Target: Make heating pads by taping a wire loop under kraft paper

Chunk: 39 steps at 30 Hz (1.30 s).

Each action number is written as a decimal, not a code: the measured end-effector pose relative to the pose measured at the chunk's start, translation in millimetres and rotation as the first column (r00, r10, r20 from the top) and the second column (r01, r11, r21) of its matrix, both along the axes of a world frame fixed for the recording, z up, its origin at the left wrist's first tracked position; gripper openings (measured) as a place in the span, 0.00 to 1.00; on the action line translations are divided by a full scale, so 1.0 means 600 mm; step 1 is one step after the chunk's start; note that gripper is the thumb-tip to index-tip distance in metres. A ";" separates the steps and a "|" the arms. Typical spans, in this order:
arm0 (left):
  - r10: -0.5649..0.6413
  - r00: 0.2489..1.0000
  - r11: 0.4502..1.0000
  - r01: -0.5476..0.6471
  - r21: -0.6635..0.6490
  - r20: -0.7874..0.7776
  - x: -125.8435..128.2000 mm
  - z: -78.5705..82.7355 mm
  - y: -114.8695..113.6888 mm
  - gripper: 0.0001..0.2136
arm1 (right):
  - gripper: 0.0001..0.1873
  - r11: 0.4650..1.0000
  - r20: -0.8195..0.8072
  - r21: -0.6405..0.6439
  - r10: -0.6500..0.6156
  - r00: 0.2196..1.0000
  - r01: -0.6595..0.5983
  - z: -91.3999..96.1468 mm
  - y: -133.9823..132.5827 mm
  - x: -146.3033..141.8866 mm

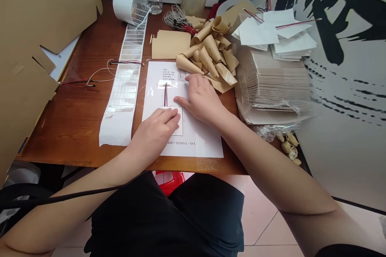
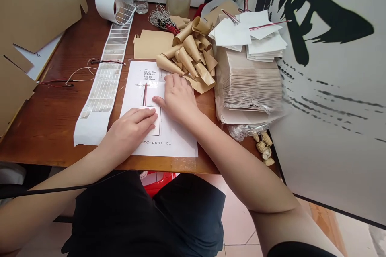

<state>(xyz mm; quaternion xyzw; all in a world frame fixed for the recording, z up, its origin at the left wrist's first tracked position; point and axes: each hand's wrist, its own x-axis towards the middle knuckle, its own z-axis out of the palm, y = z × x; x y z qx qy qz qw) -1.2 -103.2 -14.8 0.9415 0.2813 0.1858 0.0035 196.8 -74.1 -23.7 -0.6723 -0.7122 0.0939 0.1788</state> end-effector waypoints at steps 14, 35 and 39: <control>0.108 0.991 0.891 -0.062 -0.450 0.078 -0.001 0.063 0.123 0.13 | 0.31 0.999 0.024 0.035 0.001 1.000 -0.001 -0.008 0.000 0.000; 0.287 0.930 0.503 0.057 -0.862 0.229 0.028 0.059 0.194 0.17 | 0.21 0.998 -0.106 0.012 -0.052 0.993 0.054 0.013 0.002 0.001; 0.278 0.937 0.399 0.087 -0.913 0.211 0.020 0.053 0.192 0.19 | 0.16 0.995 -0.143 0.069 -0.058 0.988 0.069 0.023 0.001 -0.002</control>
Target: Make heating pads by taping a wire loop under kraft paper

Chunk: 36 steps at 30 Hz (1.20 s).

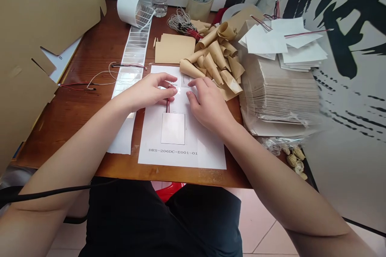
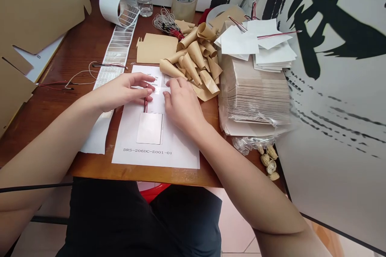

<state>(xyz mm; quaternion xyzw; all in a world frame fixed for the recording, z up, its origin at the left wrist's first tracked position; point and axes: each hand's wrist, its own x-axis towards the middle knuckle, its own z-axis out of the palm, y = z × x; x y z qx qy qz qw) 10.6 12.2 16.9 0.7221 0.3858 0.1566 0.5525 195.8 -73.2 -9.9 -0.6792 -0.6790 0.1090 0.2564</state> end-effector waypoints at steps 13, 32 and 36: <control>-0.119 0.922 0.988 0.149 0.052 -0.369 -0.002 0.044 -0.035 0.42 | 0.09 0.997 -0.239 -0.077 -0.050 0.970 0.033 0.033 -0.012 -0.011; -0.134 0.915 0.985 0.166 0.052 -0.380 0.000 0.031 -0.045 0.45 | 0.12 0.840 -0.234 -0.495 0.116 0.965 -0.221 0.056 -0.012 -0.004; -0.126 0.920 0.987 0.155 0.048 -0.372 0.002 0.029 -0.044 0.39 | 0.09 0.817 -0.262 -0.528 0.105 0.959 -0.233 0.060 -0.012 -0.001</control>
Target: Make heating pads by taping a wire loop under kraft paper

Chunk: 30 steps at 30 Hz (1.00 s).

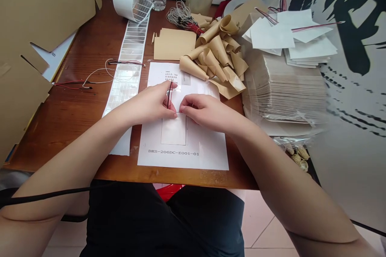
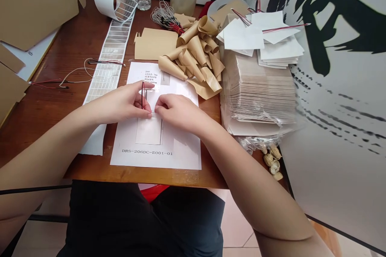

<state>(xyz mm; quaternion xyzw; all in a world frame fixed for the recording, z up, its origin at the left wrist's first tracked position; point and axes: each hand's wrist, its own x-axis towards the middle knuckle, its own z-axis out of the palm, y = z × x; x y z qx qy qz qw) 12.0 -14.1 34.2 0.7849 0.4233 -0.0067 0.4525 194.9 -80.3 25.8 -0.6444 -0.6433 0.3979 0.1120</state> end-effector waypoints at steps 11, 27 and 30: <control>-0.076 0.996 0.997 0.076 0.011 -0.047 0.002 0.003 0.008 0.11 | 0.08 0.997 -0.052 -0.058 0.054 0.997 -0.057 0.014 -0.003 0.006; -0.121 0.988 0.993 0.119 -0.026 -0.099 0.002 0.008 0.009 0.11 | 0.11 0.993 -0.051 -0.049 0.108 0.993 -0.110 0.002 -0.001 0.010; -0.116 0.986 0.993 0.115 -0.017 -0.123 0.004 0.011 0.005 0.11 | 0.11 0.992 -0.089 -0.082 0.092 0.992 -0.100 0.005 -0.001 0.010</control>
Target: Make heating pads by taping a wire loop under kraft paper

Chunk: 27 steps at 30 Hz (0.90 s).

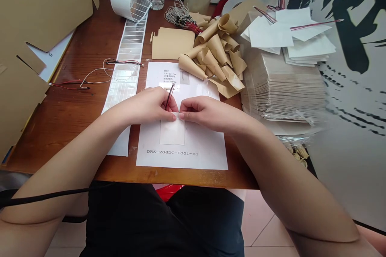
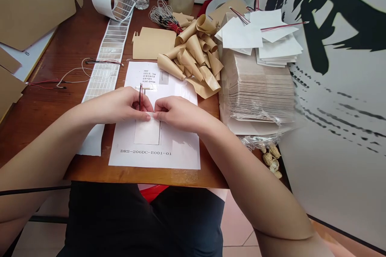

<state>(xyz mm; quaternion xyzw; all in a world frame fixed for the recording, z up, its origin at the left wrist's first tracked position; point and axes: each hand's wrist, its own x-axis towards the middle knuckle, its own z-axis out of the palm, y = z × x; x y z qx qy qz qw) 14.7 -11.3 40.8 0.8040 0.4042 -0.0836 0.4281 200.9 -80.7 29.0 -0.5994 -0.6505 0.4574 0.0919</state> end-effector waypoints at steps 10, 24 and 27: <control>-0.047 0.998 0.999 0.048 0.022 -0.052 0.002 0.007 -0.003 0.10 | 0.11 0.998 -0.095 -0.064 0.019 0.995 -0.025 0.007 0.000 0.005; -0.040 0.999 0.995 0.042 -0.094 0.025 -0.001 0.004 0.005 0.14 | 0.16 0.997 0.113 -0.003 0.080 0.990 -0.080 0.014 -0.010 -0.008; -0.024 0.999 0.994 0.026 -0.102 0.028 -0.001 0.004 0.005 0.13 | 0.13 0.995 0.087 0.035 0.089 0.992 -0.093 0.007 -0.009 -0.011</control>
